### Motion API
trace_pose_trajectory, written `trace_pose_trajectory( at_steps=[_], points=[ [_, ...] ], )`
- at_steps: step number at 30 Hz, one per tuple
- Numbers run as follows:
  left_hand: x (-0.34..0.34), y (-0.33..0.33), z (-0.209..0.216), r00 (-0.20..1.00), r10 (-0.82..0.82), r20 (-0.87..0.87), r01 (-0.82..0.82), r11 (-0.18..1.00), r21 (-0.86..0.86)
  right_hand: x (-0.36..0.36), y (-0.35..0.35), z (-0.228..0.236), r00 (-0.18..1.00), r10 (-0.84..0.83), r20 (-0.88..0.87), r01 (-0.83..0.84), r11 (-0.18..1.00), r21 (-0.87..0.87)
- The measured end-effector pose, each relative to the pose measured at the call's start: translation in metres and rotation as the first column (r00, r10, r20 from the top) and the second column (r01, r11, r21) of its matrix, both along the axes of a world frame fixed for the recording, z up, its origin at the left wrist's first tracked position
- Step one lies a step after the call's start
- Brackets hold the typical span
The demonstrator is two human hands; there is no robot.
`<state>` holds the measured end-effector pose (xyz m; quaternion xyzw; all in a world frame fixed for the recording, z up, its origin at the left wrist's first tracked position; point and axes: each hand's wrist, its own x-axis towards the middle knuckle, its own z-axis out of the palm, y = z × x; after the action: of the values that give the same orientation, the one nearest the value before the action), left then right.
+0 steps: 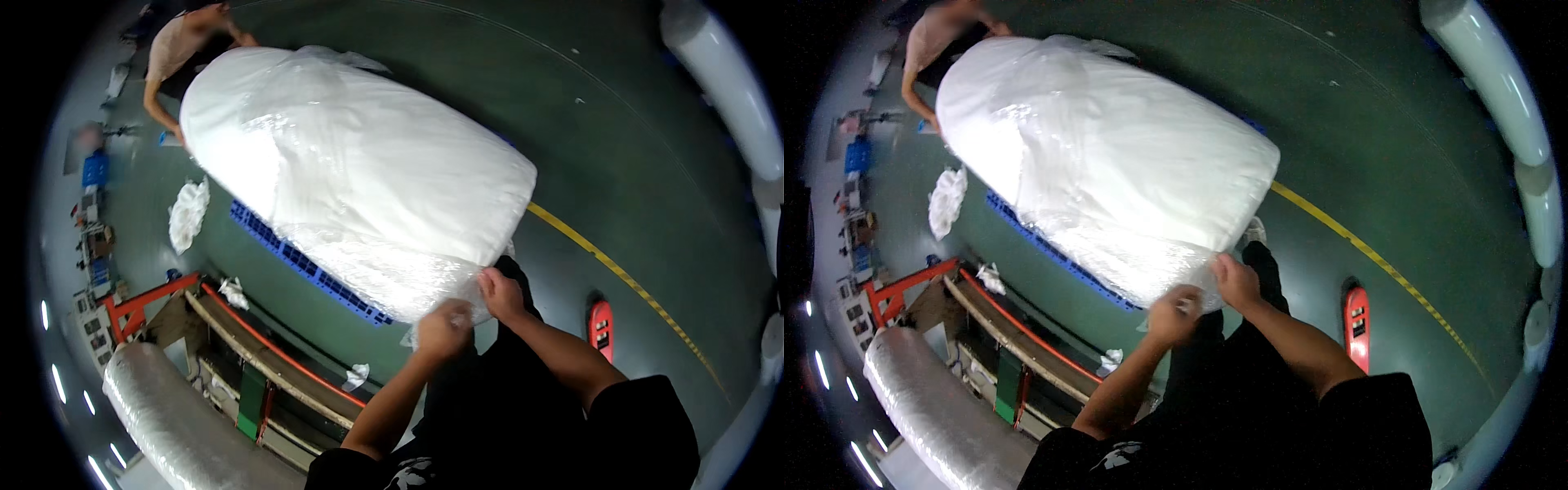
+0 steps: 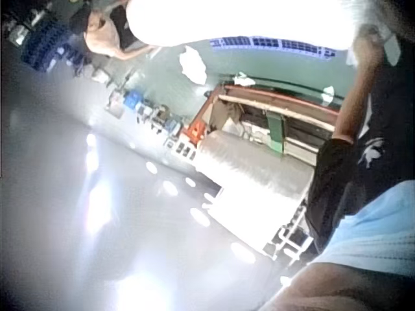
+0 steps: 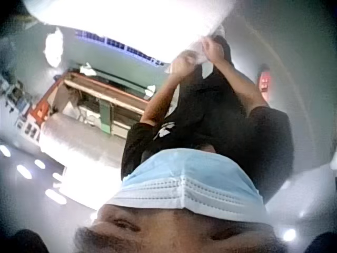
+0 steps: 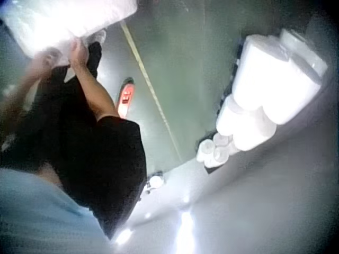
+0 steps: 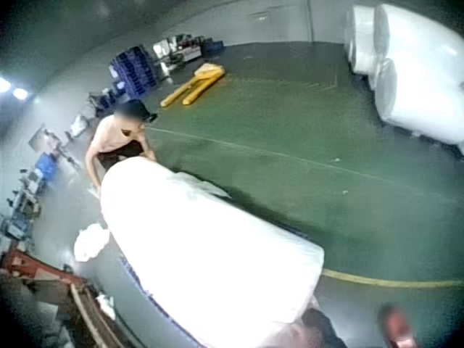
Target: The person moves a large white cylindrical roll wrapped in plastic from a blue pallet onto the floor, then uses a red manual pallet jack to reposition the pallet and roll. They also handle a blue plastic pallet and coordinate with coworkers to shift the roll.
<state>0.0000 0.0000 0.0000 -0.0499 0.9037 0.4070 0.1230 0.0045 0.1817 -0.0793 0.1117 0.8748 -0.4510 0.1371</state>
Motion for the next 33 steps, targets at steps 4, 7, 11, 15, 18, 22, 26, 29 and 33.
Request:
trace_pose_trajectory(
  at_steps=[4, 7, 11, 15, 18, 22, 26, 29, 33],
  points=[
    [-0.071, -0.055, -0.007, 0.771, 0.636, -0.045, -0.637, 0.771, -0.02, -0.018, 0.007, -0.012, 0.997, -0.001, -0.078, -0.003, 0.999, -0.049],
    [-0.098, -0.084, -0.031, 0.425, 0.812, 0.399, -0.885, 0.465, -0.003, -0.009, 0.01, -0.008, 0.993, 0.09, -0.08, -0.096, 0.993, -0.068],
    [-0.1, -0.115, -0.064, 0.696, 0.717, -0.035, -0.684, 0.647, -0.337, -0.009, 0.008, -0.008, 0.991, 0.097, -0.094, -0.102, 0.994, -0.039],
    [-0.119, -0.141, -0.054, 0.831, 0.556, -0.019, -0.554, 0.823, -0.125, -0.008, 0.014, -0.006, 0.958, 0.235, -0.164, -0.246, 0.968, -0.052],
    [-0.159, -0.128, -0.017, 0.809, 0.586, -0.054, -0.538, 0.773, 0.336, -0.012, 0.016, 0.001, 0.916, 0.401, -0.032, -0.402, 0.913, -0.071],
    [-0.219, -0.101, 0.019, 0.761, 0.649, 0.006, -0.505, 0.586, 0.634, -0.004, 0.014, -0.018, 0.933, 0.305, -0.192, -0.309, 0.951, 0.01],
    [-0.257, -0.084, -0.036, 0.866, 0.495, 0.074, -0.435, 0.671, 0.601, -0.022, 0.023, -0.014, 0.96, 0.071, -0.272, -0.091, 0.994, -0.061],
    [-0.257, -0.073, -0.074, 0.962, 0.24, 0.132, -0.274, 0.843, 0.463, -0.011, 0.033, -0.03, 0.978, 0.033, -0.206, -0.022, 0.998, 0.057],
    [-0.202, -0.044, -0.082, 0.869, -0.303, -0.392, 0.204, 0.94, -0.273, -0.004, 0.03, -0.057, 0.966, -0.164, -0.2, 0.17, 0.985, 0.015]
  ],
)
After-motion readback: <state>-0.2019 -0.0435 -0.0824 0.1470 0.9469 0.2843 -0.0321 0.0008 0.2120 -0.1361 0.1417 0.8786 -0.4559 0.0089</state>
